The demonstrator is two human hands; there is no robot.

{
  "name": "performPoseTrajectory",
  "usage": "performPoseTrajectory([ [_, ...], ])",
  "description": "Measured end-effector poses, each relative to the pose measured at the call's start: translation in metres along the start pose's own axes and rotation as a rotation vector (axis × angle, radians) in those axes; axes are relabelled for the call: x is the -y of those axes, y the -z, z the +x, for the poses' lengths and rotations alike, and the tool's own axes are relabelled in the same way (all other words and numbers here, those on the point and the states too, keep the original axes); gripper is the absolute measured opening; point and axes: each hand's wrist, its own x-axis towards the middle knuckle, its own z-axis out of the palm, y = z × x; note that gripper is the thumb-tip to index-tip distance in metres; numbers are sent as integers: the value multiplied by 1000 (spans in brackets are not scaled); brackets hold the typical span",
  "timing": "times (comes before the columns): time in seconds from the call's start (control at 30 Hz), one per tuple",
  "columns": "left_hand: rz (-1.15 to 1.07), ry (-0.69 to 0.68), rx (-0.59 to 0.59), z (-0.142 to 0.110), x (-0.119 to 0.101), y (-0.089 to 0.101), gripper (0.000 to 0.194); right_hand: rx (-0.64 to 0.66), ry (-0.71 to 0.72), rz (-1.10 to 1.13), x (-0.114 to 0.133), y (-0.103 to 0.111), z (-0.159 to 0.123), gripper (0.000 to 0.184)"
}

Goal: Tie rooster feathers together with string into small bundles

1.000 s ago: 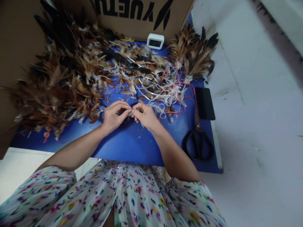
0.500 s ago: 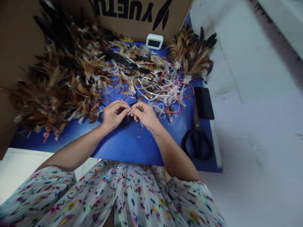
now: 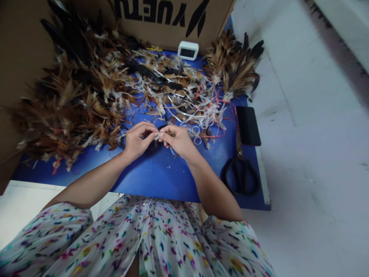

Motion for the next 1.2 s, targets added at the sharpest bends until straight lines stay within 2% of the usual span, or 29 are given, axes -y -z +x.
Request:
performPoseTrajectory([
  [0.3,6,51,43,-1,2,0,10,-37,11,-100,-6,-2,1,12],
  [0.6,-27,86,37,0,1,0,12,-51,2,-42,-6,-3,1,13],
  [0.77,-61,148,44,0,2,0,20,-52,14,-12,-5,-2,1,12],
  [1.03,-224,203,59,-1,4,-1,25,-81,6,-5,-7,-1,3,14],
  [1.2,-189,199,74,1,1,0,29,-99,7,-23,-9,0,4,11],
])
